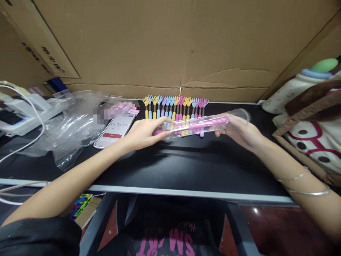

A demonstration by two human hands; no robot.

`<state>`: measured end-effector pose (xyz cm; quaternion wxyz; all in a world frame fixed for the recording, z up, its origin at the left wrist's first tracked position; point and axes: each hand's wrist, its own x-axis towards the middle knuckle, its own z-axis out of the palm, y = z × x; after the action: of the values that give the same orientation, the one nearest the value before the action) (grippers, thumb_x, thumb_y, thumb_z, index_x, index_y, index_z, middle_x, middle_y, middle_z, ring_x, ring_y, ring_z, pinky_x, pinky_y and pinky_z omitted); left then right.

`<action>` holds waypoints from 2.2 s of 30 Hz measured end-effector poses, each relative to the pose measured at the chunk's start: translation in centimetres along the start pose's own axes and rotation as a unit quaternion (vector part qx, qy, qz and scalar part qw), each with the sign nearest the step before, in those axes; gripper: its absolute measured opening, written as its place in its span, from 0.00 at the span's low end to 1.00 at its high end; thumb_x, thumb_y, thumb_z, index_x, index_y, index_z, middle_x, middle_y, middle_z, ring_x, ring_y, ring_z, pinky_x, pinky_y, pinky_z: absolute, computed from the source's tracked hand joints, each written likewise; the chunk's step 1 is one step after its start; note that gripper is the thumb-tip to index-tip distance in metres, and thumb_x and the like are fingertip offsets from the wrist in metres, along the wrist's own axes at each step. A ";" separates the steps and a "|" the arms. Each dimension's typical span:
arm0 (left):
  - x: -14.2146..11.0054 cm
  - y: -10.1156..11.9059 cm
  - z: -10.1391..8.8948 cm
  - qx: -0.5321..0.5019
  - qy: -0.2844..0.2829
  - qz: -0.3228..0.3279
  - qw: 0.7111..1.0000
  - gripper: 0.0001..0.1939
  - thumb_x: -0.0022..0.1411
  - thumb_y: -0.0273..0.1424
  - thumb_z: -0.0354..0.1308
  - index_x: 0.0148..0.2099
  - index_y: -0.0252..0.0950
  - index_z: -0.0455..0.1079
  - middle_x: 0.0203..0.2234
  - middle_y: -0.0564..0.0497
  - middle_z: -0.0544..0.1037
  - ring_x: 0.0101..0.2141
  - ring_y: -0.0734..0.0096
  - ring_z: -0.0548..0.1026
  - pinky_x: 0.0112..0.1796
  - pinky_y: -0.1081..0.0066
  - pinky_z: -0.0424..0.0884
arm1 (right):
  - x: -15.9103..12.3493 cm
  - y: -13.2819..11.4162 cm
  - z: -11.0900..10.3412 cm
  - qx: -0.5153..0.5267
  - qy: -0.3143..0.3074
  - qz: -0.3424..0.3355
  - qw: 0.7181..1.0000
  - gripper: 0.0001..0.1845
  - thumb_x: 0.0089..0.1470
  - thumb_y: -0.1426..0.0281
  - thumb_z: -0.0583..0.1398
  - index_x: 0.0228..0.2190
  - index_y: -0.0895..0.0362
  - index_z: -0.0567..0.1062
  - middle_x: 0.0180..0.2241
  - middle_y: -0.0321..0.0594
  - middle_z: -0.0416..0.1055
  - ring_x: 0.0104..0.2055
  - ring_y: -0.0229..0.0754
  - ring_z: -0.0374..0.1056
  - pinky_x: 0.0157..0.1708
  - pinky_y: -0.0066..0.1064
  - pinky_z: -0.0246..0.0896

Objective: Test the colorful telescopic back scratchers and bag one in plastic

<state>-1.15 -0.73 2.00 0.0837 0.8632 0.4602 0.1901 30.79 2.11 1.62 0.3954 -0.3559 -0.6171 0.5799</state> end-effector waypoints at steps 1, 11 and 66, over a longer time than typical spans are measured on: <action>0.1 -0.1 -0.1 -0.001 0.000 -0.006 1.000 0.20 0.66 0.46 0.46 0.54 0.44 0.66 0.32 0.57 0.77 0.29 0.72 0.72 0.30 0.75 0.57 | 0.0 -0.1 -0.1 0.000 0.017 0.000 1.000 0.13 0.56 0.59 0.58 0.37 0.55 0.74 0.34 0.42 0.74 0.35 0.42 0.67 0.36 0.33 0.62; 0.5 -1.0 -0.6 -0.001 0.024 -0.021 0.999 0.20 0.66 0.46 0.45 0.51 0.43 0.70 0.22 0.57 0.74 0.24 0.73 0.70 0.27 0.75 0.55 | 0.3 -0.2 -0.5 0.006 0.100 -0.039 0.994 0.10 0.54 0.60 0.59 0.32 0.54 0.75 0.32 0.41 0.74 0.35 0.42 0.67 0.36 0.33 0.62; 0.7 -1.2 1.3 -0.077 -0.036 -0.081 0.993 0.15 0.57 0.46 0.57 0.35 0.40 0.75 0.18 0.57 0.74 0.22 0.74 0.68 0.27 0.76 0.57 | 0.2 -0.1 0.0 -0.030 0.049 -0.016 0.998 0.17 0.49 0.56 0.65 0.37 0.53 0.76 0.36 0.38 0.75 0.37 0.38 0.70 0.38 0.29 0.68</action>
<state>-1.17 0.56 0.63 0.1810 0.8203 0.5094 0.1865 30.73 2.26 1.74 0.4238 -0.3857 -0.6194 0.5367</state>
